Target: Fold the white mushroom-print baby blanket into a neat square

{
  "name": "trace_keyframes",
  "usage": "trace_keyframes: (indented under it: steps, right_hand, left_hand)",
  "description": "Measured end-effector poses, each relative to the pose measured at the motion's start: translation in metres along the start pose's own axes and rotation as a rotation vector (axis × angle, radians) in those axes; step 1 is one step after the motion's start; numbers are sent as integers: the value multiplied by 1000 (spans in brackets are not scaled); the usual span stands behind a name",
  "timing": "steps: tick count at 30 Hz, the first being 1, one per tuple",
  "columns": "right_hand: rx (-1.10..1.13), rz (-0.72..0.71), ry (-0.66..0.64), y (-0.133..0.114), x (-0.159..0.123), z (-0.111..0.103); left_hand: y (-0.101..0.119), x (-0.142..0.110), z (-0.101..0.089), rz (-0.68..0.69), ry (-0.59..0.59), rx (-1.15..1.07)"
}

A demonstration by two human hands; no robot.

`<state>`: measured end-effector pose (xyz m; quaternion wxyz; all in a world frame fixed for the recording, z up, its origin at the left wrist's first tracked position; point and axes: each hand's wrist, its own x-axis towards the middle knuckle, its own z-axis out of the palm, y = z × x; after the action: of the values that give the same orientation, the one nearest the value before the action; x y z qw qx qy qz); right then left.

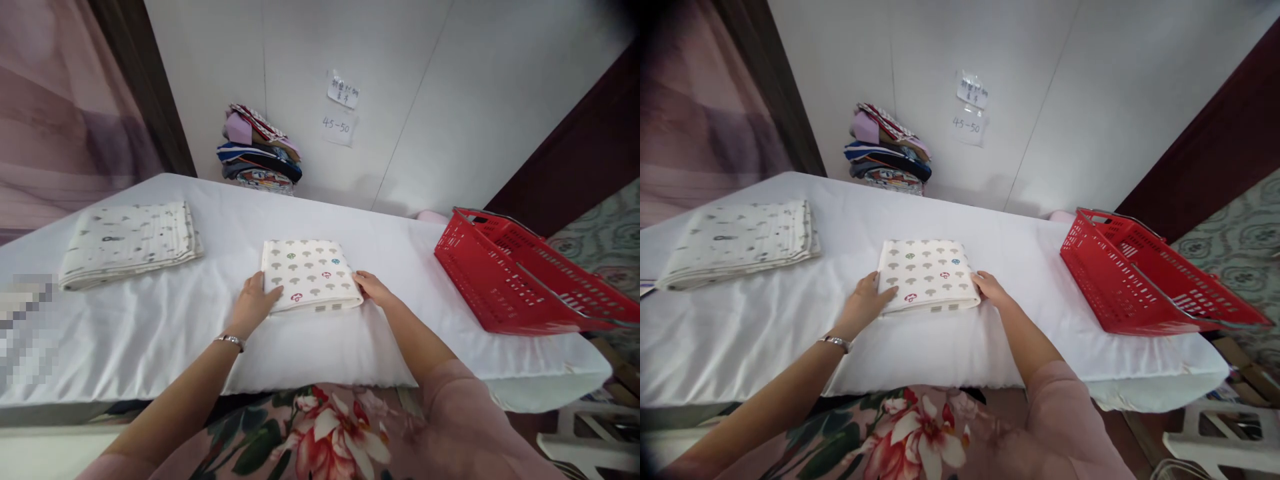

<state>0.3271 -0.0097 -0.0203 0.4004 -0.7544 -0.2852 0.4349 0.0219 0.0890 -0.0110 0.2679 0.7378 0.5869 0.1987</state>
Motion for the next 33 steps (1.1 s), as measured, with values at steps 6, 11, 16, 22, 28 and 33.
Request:
trace_keyframes:
  steps: [6,11,16,22,28,33]
  right_hand:
    - [9,-27,4,-6,3,8]
    - [49,7,-63,-14,4,16]
    - [126,-40,-175,-20,2,18]
    - [81,-13,-171,-14,2,-15]
    - [16,-32,-227,-11,4,-23]
    - [-31,-17,-241,-7,9,-21]
  left_hand:
    - [-1,-1,3,-37,-28,4]
    - [-4,6,2,-78,-13,-70]
    - [-3,5,7,-166,-97,-175]
    - [-4,-15,19,-138,-281,-293]
    - [3,33,-4,-48,37,-76]
    - [18,88,-8,60,-107,10]
